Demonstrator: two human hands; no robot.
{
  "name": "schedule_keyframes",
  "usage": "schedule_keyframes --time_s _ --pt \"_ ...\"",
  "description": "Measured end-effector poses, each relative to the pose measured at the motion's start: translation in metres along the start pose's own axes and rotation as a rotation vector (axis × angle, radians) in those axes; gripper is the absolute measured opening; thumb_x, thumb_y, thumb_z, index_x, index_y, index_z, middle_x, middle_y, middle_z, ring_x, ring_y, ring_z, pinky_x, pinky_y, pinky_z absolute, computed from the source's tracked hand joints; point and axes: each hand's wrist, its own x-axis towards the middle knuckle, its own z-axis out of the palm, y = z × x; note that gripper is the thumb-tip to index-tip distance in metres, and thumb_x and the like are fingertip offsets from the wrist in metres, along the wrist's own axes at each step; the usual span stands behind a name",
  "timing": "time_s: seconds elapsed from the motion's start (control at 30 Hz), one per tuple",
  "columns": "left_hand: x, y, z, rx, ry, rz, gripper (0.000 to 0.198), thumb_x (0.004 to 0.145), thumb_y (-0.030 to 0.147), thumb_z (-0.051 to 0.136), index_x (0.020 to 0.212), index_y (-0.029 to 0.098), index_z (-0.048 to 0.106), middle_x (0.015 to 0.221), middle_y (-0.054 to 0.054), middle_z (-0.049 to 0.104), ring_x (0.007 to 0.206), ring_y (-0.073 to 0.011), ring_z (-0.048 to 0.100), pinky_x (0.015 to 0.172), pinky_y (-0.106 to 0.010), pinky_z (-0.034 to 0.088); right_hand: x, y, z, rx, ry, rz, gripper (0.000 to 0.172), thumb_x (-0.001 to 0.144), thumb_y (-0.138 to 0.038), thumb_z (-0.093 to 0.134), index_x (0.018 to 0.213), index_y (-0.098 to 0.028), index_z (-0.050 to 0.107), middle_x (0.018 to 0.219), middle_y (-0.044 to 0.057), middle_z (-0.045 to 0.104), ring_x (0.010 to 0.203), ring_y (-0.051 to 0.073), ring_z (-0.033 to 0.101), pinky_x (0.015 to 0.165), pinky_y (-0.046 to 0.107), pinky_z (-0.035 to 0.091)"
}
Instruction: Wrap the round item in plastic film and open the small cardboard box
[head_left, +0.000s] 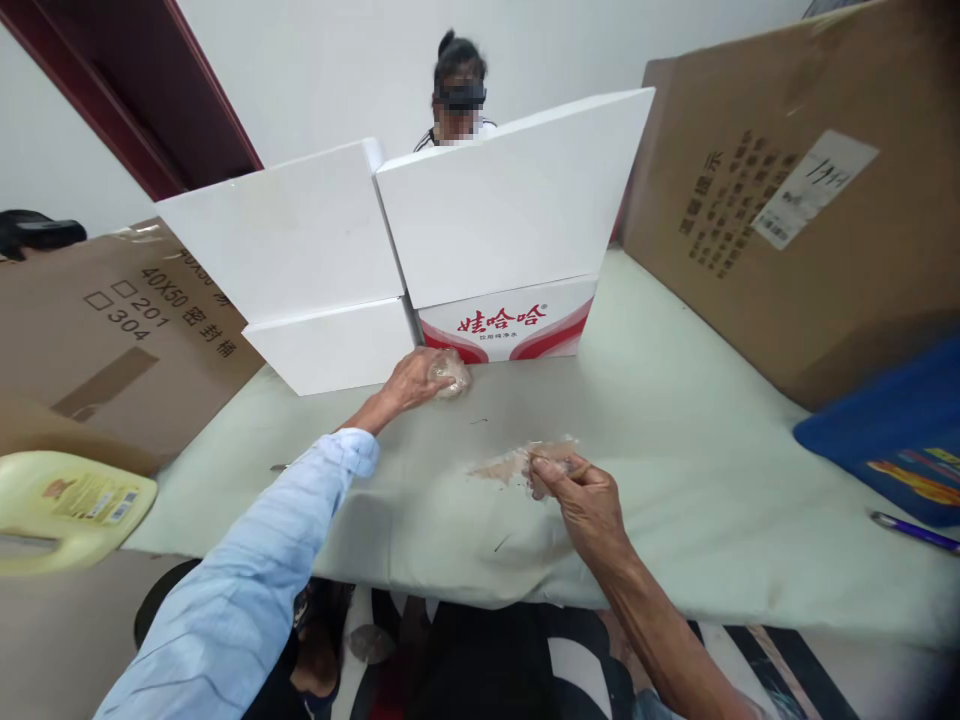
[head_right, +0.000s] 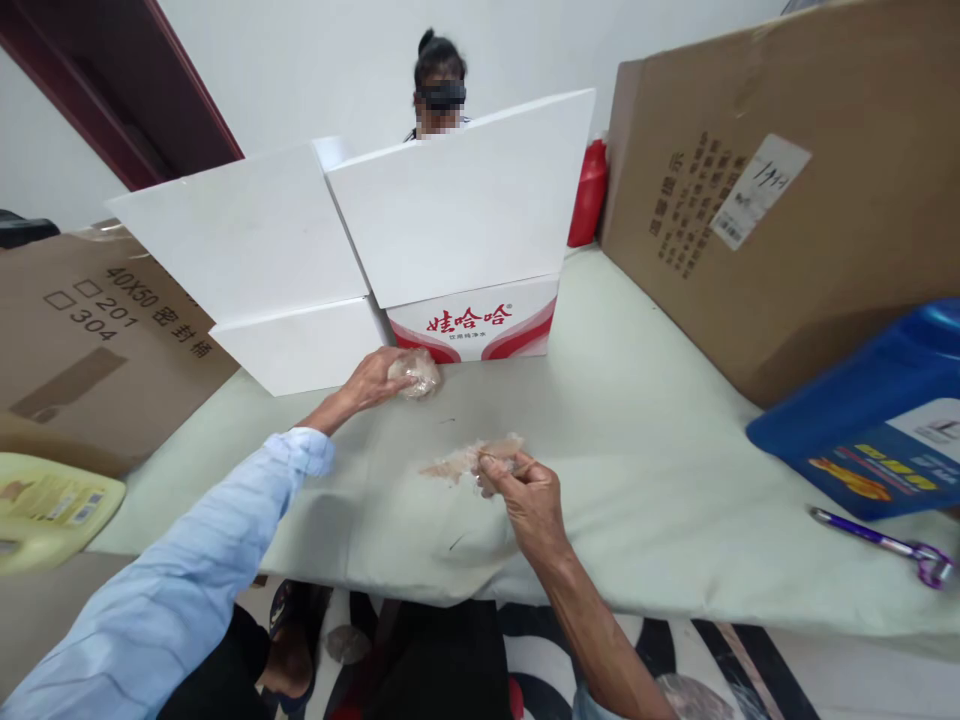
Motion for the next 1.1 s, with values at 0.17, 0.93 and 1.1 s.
schedule_keyframes --time_s 0.17,0.93,1.1 --pt "0.032 -0.012 0.034 0.099 -0.047 -0.132 0.091 0.074 0.042 0.092 0.151 0.020 0.048 0.147 -0.021 0.057 0.132 -0.0400 0.059 0.107 -0.050 0.050 0.008 -0.005 -0.010 -0.023 0.027 0.000 0.039 0.073 -0.054 0.089 0.077 -0.017 0.079 0.075 0.008 0.074 0.068 0.022 0.069 0.058 0.031 0.057" --pt "-0.192 -0.022 -0.018 -0.610 0.564 -0.116 0.019 0.095 0.022 0.061 0.109 0.020 0.073 0.117 -0.009 0.074 0.105 -0.0209 0.072 0.083 -0.031 0.058 0.004 -0.012 0.112 -0.103 -0.164 0.066 0.054 0.064 -0.063 0.092 0.058 -0.019 0.062 0.082 0.005 0.069 0.077 0.020 0.062 0.073 0.033 0.050" --pt "-0.180 -0.001 -0.019 -0.597 0.431 0.150 0.019 0.101 0.018 0.058 0.101 0.020 0.077 0.111 -0.009 0.078 0.108 -0.0203 0.073 0.101 -0.035 0.057 0.010 0.010 0.137 -0.192 -0.220 -0.043 0.054 0.071 -0.063 0.085 0.056 -0.019 0.056 0.096 0.008 0.071 0.088 0.022 0.065 0.078 0.032 0.052"
